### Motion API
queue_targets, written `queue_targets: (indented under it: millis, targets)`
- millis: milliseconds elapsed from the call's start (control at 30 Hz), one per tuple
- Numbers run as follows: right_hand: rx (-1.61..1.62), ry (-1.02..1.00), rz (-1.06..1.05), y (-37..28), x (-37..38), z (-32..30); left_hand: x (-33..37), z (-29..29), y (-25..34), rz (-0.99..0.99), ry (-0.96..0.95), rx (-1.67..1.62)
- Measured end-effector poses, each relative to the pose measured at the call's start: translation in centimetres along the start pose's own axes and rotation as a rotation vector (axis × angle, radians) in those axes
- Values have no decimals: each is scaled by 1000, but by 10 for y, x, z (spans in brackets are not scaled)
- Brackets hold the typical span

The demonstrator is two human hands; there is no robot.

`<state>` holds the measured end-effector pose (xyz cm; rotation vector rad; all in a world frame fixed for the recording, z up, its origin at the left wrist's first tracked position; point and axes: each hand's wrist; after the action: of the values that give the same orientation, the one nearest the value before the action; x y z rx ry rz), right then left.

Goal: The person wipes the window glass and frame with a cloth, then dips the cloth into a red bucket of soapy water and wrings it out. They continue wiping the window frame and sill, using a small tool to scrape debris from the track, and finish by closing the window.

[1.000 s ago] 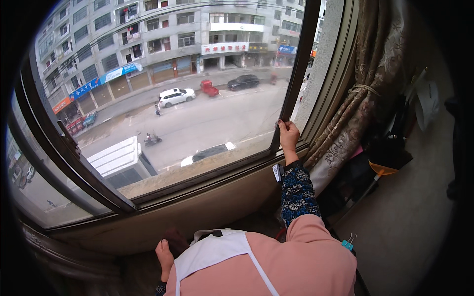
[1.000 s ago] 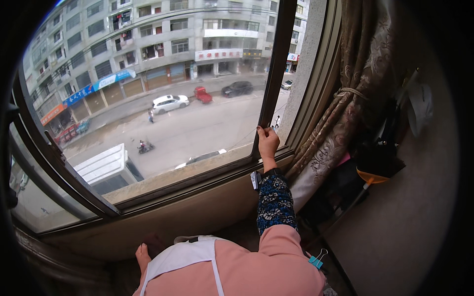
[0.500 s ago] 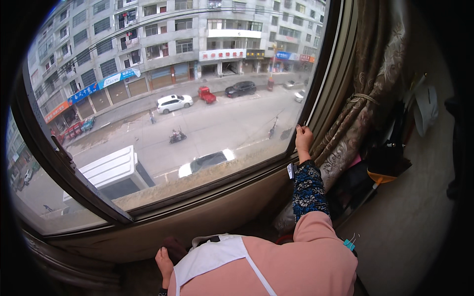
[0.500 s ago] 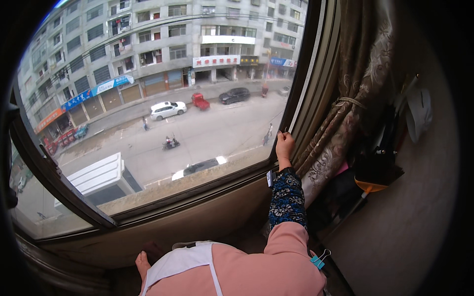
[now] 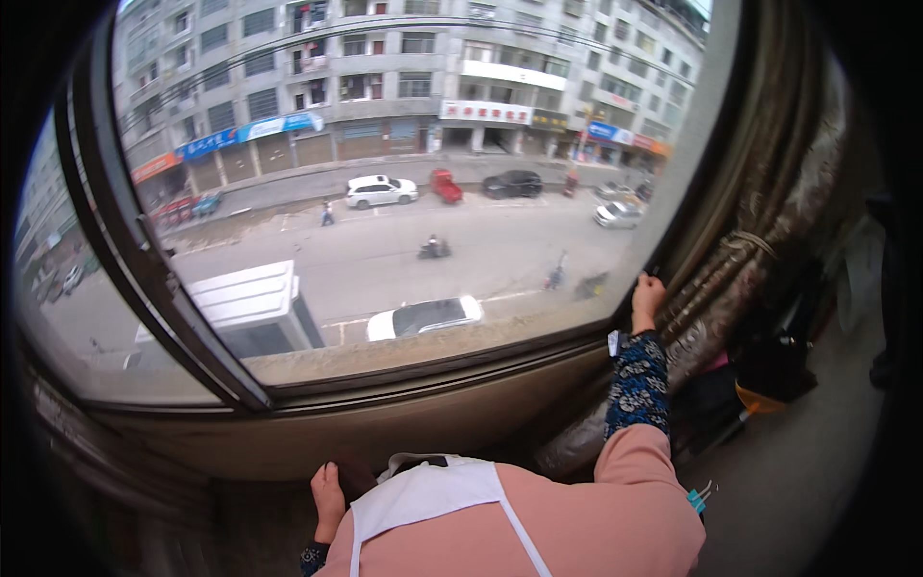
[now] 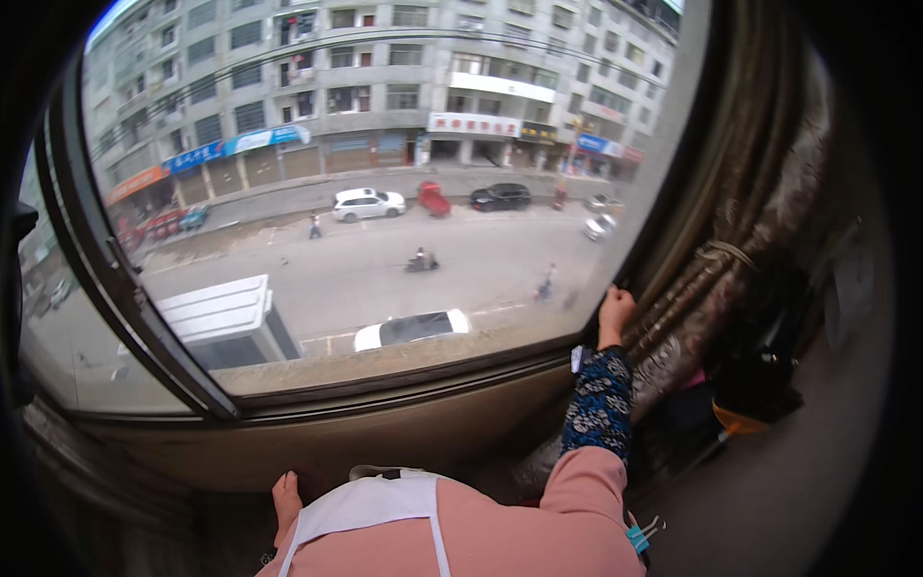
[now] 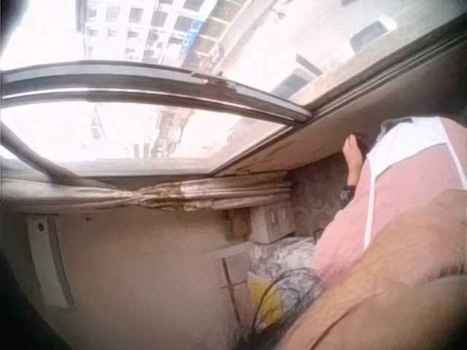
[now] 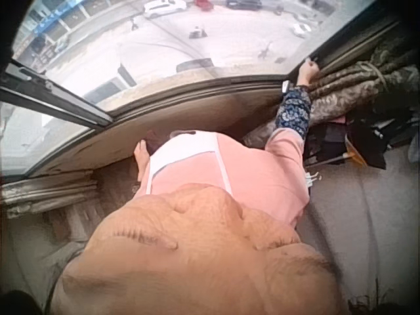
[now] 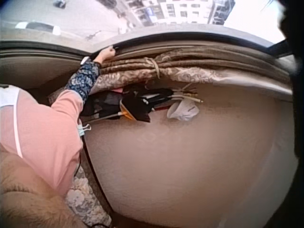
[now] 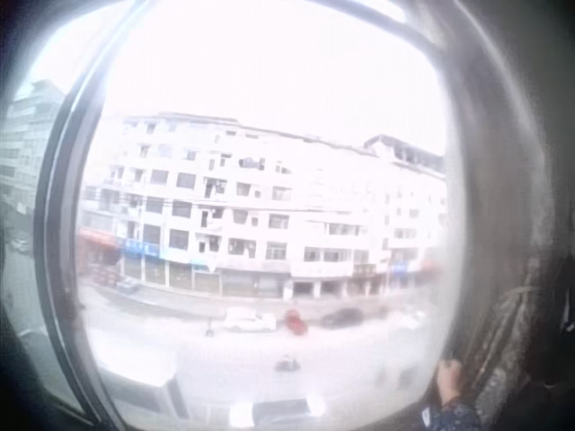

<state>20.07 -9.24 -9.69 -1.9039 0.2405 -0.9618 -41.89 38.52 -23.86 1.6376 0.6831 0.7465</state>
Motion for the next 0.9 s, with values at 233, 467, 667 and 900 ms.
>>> queue_targets:
  millis: [233,467,667,900]
  targets:
    - [71,-87,174,25,22,12,-3,-3,14,-10,-7,-134]
    - [434,-13,311,-5,-32,-10,0,-22,5,-162,-86,-195]
    - [447,-804,472,-56,-224,-60,22,-56,-4,-118,-473,313]
    - [93,-1446,83,-86,-410,-90,41,-33,7,116,-943,833]
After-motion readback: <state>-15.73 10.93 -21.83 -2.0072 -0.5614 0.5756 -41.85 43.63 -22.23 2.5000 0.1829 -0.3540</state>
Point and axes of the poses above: each hand's wrist, its own x-axis towards the middle knuckle, its own z-axis out of the palm, y = z × x, and after that the axes turned 9 degrees about z, right-handed
